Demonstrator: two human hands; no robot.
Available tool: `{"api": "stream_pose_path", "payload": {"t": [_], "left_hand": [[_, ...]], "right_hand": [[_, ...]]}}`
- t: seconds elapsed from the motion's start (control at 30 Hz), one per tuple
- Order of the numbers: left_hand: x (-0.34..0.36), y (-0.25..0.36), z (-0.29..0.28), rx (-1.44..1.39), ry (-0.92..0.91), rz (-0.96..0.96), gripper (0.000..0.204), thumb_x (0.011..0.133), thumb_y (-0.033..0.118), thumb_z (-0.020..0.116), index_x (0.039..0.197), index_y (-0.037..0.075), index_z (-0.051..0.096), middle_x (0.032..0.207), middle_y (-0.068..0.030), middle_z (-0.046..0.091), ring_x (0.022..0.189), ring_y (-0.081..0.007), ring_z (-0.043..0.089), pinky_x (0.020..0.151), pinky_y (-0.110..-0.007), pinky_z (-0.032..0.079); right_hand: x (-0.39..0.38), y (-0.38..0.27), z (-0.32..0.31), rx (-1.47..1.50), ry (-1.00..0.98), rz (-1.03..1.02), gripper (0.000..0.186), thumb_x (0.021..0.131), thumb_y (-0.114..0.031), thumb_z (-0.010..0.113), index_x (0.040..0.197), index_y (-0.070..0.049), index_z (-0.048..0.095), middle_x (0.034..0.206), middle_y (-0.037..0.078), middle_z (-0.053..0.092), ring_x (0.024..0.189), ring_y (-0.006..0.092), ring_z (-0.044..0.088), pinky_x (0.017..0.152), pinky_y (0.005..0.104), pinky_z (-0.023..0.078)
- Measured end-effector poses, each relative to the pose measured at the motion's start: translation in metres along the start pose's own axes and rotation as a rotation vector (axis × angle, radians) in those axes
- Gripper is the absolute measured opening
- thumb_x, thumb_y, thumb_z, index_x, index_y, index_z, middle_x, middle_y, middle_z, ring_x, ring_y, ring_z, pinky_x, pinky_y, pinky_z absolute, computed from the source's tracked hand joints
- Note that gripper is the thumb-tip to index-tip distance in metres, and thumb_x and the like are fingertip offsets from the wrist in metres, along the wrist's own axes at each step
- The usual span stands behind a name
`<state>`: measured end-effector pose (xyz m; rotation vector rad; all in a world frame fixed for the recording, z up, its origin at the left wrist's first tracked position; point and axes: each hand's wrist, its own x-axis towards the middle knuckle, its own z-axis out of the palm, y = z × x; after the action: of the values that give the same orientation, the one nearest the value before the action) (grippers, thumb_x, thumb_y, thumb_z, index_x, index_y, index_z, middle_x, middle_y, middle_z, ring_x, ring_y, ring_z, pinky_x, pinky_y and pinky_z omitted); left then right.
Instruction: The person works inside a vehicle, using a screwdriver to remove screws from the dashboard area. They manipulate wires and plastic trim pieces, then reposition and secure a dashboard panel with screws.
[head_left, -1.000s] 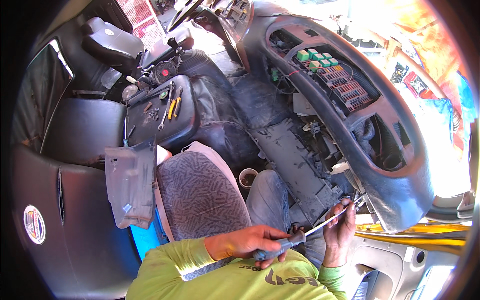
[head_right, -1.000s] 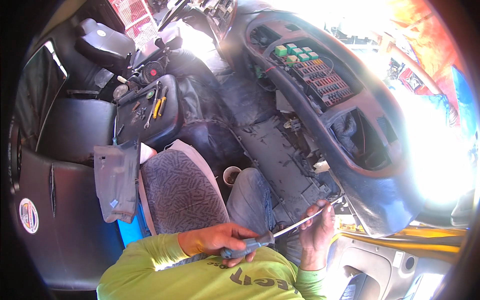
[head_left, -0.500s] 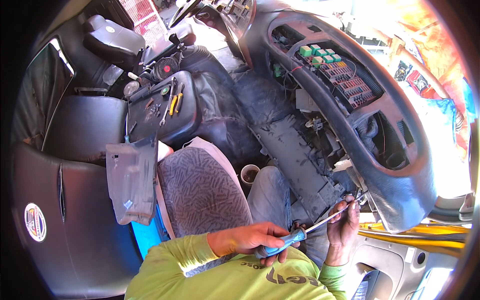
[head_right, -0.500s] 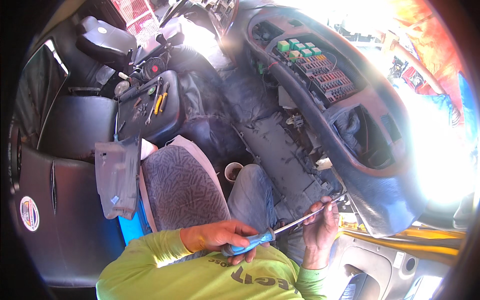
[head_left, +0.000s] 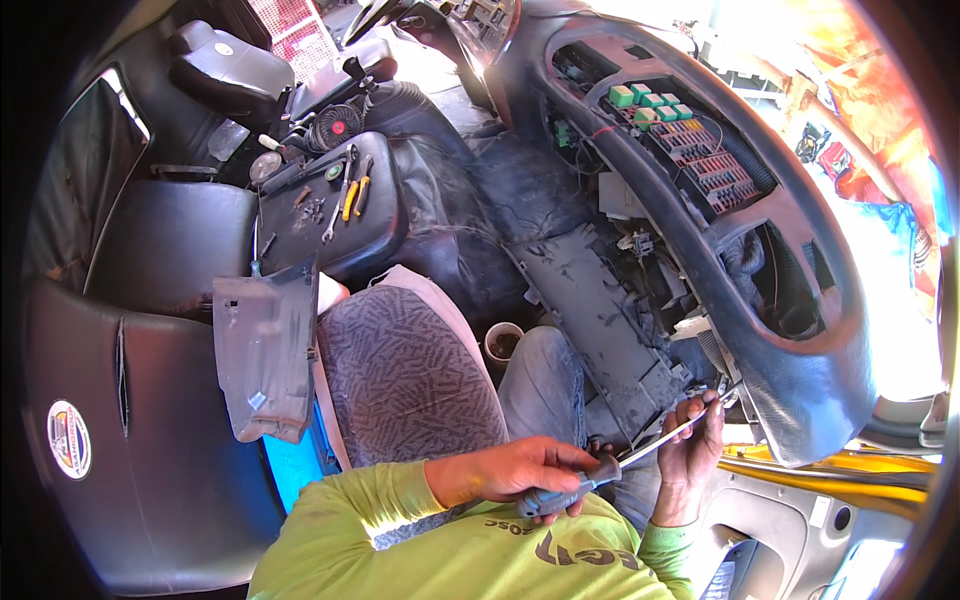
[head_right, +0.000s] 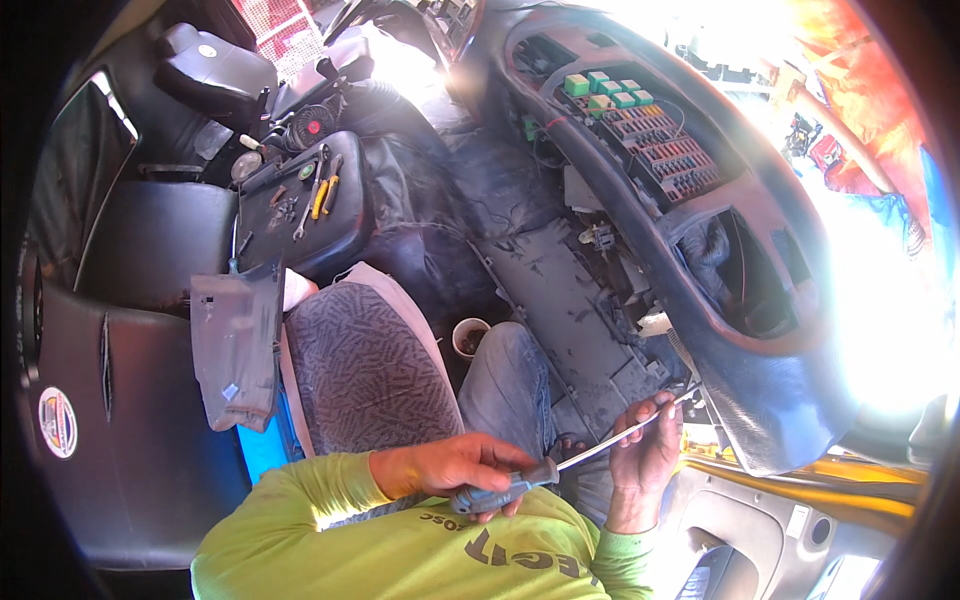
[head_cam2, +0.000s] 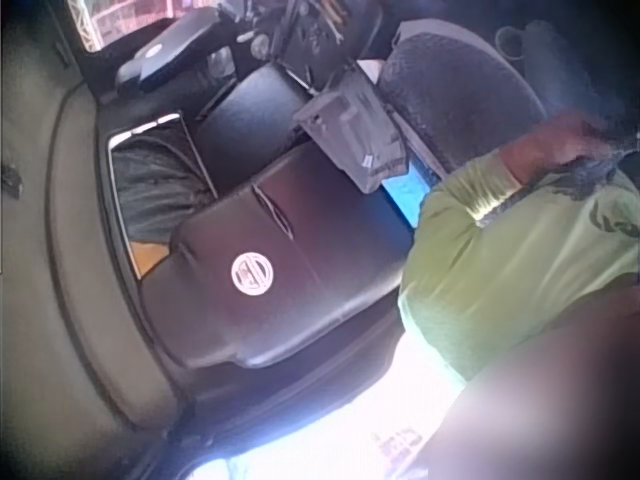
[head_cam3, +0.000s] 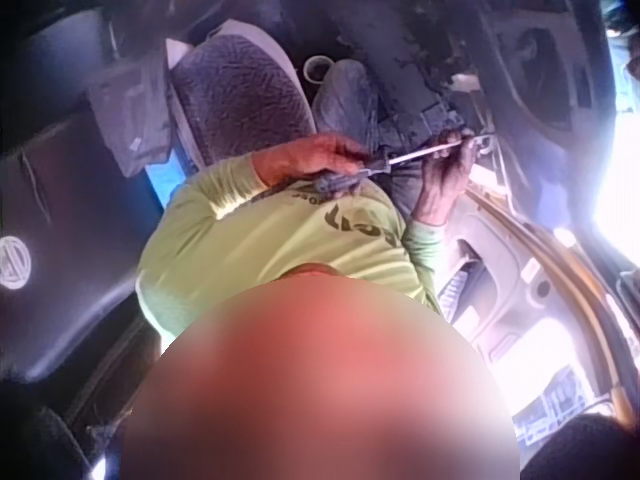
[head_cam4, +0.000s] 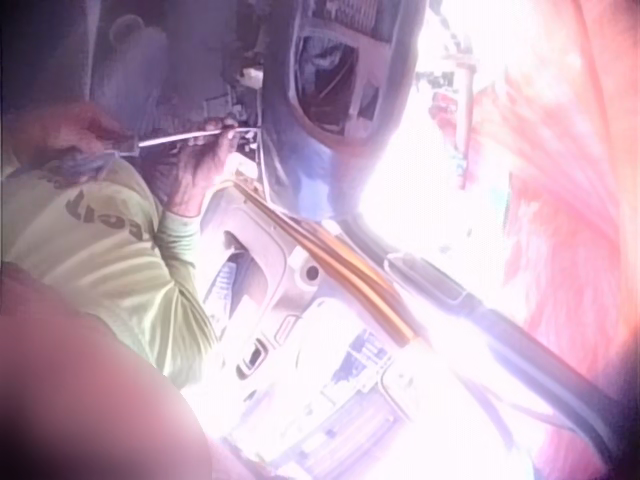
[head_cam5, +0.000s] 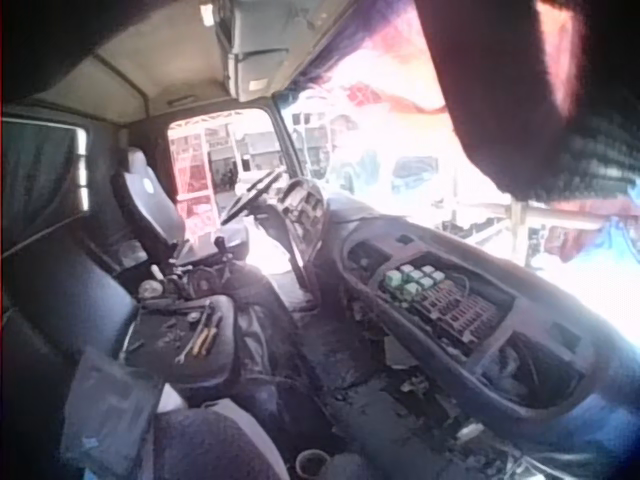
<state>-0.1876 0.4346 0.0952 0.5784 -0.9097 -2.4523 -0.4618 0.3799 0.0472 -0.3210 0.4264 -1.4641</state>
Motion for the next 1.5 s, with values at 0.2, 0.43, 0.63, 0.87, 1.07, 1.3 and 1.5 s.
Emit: {"api": "stream_pose_path", "payload": {"t": [0.2, 0.43, 0.63, 0.87, 1.07, 1.3, 1.5], "left_hand": [[-0.003, 0.004, 0.015, 0.874, 0.233, 0.106, 0.056, 0.101, 0.027, 0.07, 0.146, -0.003, 0.052, 0.098, -0.0079, 0.071, 0.084, -0.0117, 0.064, 0.077, -0.03, 0.054], [0.001, 0.0, -0.001, -0.266, -0.115, -0.191, 0.053, 0.107, 0.036, 0.057, 0.146, 0.001, 0.053, 0.104, -0.012, 0.073, 0.083, -0.0153, 0.071, 0.073, -0.029, 0.054], [-0.003, 0.007, -0.004, 0.746, 0.321, 0.173, 0.059, 0.098, 0.033, 0.071, 0.144, -0.001, 0.056, 0.1, -0.0067, 0.068, 0.086, -0.0142, 0.065, 0.074, -0.03, 0.051], [-0.012, 0.019, -0.011, -0.322, -0.037, -0.098, 0.064, 0.102, 0.036, 0.06, 0.151, -0.003, 0.048, 0.108, -0.013, 0.07, 0.072, -0.0175, 0.067, 0.06, -0.029, 0.054], [-0.02, 0.023, 0.015, 0.71, 0.316, 0.232, 0.068, 0.084, 0.012, 0.082, 0.143, -0.009, 0.055, 0.111, -0.0157, 0.074, 0.092, -0.0219, 0.073, 0.08, -0.033, 0.056], [-0.007, 0.009, 0.009, -0.436, -0.02, 0.003, 0.069, 0.102, 0.031, 0.059, 0.161, 0.004, 0.032, 0.102, -0.0145, 0.067, 0.061, -0.0138, 0.059, 0.056, -0.027, 0.047], [-0.005, 0.004, 0.012, 0.714, 0.14, 0.197, 0.071, 0.098, 0.024, 0.066, 0.156, -0.005, 0.035, 0.095, -0.0161, 0.066, 0.064, -0.0221, 0.065, 0.055, -0.034, 0.052]], "right_hand": [[-0.002, -0.008, 0.001, -0.123, 0.125, -0.02, 0.019, 0.106, -0.025, 0.062, 0.115, -0.008, 0.064, 0.089, 0.007, 0.066, 0.066, 0.0118, 0.055, 0.058, 0.0237, 0.046], [-0.001, -0.008, 0.001, -0.114, 0.118, -0.021, 0.021, 0.106, -0.027, 0.063, 0.115, -0.008, 0.063, 0.088, 0.006, 0.065, 0.066, 0.0118, 0.055, 0.059, 0.0237, 0.046], [0.005, -0.005, 0.005, -0.141, 0.139, -0.026, 0.021, 0.104, -0.029, 0.066, 0.116, -0.012, 0.062, 0.093, 0.003, 0.064, 0.069, 0.011, 0.053, 0.06, 0.0245, 0.045], [0.007, -0.005, 0.02, -0.105, 0.027, -0.05, 0.019, 0.106, -0.025, 0.062, 0.117, -0.01, 0.061, 0.09, 0.003, 0.061, 0.069, 0.0107, 0.052, 0.06, 0.0243, 0.044], [0.006, -0.002, 0.018, -0.226, 0.126, -0.024, 0.022, 0.107, -0.03, 0.06, 0.107, -0.008, 0.06, 0.088, 0.005, 0.062, 0.067, 0.0104, 0.048, 0.059, 0.0259, 0.042], [0.009, -0.006, 0.013, -0.171, 0.11, -0.032, 0.031, 0.11, -0.037, 0.053, 0.108, -0.008, 0.064, 0.088, 0.008, 0.065, 0.066, 0.0139, 0.052, 0.06, 0.0295, 0.047], [0.01, -0.004, 0.008, -0.1, 0.011, 0.0, 0.03, 0.11, -0.038, 0.053, 0.111, -0.01, 0.065, 0.089, 0.005, 0.065, 0.069, 0.0121, 0.051, 0.06, 0.0278, 0.044]]}}
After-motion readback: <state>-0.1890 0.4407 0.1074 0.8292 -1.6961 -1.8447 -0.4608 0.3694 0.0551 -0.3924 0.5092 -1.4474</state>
